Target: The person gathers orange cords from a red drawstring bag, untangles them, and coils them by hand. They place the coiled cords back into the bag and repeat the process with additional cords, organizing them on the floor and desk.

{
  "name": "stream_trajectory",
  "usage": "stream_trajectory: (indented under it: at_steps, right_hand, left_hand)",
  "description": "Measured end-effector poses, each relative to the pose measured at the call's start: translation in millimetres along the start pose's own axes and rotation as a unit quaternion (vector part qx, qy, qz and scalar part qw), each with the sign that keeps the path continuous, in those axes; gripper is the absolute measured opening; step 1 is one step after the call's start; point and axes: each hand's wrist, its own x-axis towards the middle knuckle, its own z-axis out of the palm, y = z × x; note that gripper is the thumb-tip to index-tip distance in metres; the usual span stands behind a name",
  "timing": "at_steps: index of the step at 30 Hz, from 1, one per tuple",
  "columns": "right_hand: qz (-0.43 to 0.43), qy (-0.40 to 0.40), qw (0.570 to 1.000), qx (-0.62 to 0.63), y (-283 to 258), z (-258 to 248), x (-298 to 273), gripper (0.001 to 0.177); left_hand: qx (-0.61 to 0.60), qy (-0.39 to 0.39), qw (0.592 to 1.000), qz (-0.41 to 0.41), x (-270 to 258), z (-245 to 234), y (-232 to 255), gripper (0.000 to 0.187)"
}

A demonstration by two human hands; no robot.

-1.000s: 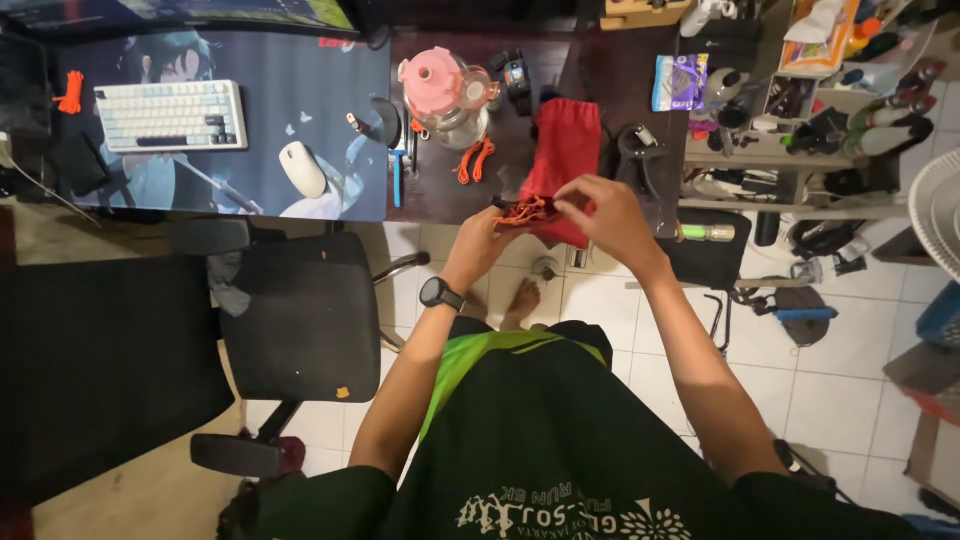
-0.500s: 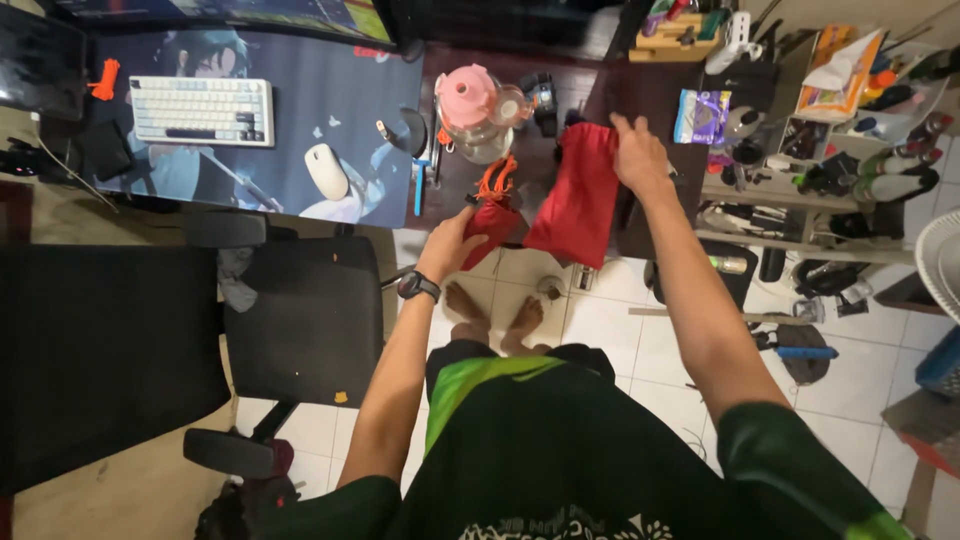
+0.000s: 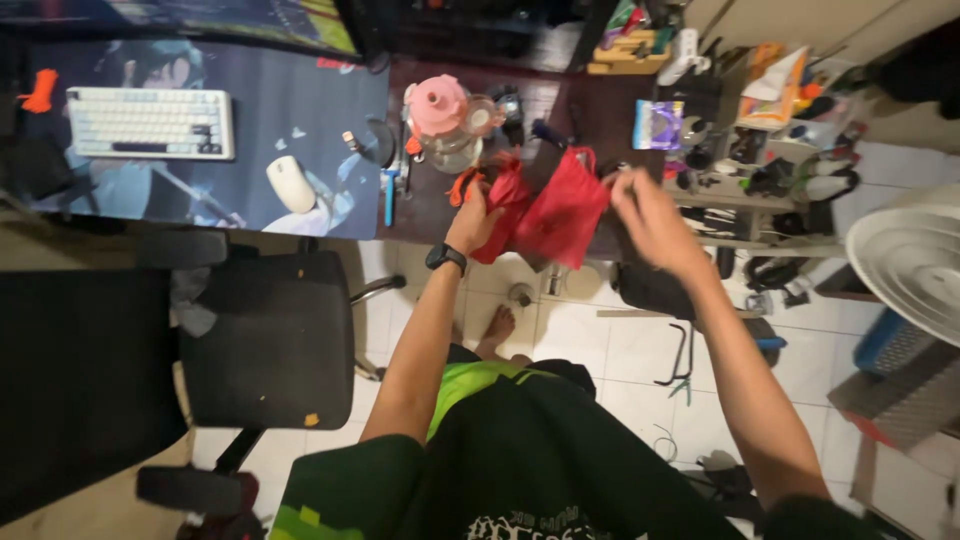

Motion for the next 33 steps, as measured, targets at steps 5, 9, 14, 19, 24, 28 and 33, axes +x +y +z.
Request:
stream_trajectory:
  at_steps: [5, 9, 14, 19, 24, 28, 33]
  right_hand:
    - [-0.050, 0.039, 0.997, -0.040, -78, -26, -58, 0.008]
    - [-0.007, 0.069, 0.998, -0.012, -87, -37, -70, 0.008]
    - [-0.034, 0.077, 0.996, 0.027, -92, -31, -77, 0.009]
    - [-0.080, 0.019, 0.996, 0.042, -108, -14, -81, 0.016]
    - [-0.143, -0.068, 0.986, 0.052, -145, -10, -72, 0.018]
    - [-0.188, -0.119, 0.975, 0.021, -160, -4, -65, 0.020]
    - [-0.193, -0.112, 0.975, 0.018, -179, 0, -49, 0.024]
  left_hand:
    - [0.047, -0.082, 0.995, -0.038, 38, 34, 6, 0.048]
    - [0.026, -0.052, 0.997, 0.041, 40, 47, 23, 0.047]
    - [-0.122, 0.002, 0.992, -0.015, -1, 29, 93, 0.029]
    - [-0.235, -0.226, 0.945, -0.036, -75, 23, 58, 0.060]
    - [-0.312, -0.181, 0.913, -0.187, -124, -27, 102, 0.069]
    - [-0.721, -0.132, 0.556, -0.391, -123, -31, 101, 0.074]
    - [-0.673, -0.078, 0.647, -0.349, -110, -35, 106, 0.053]
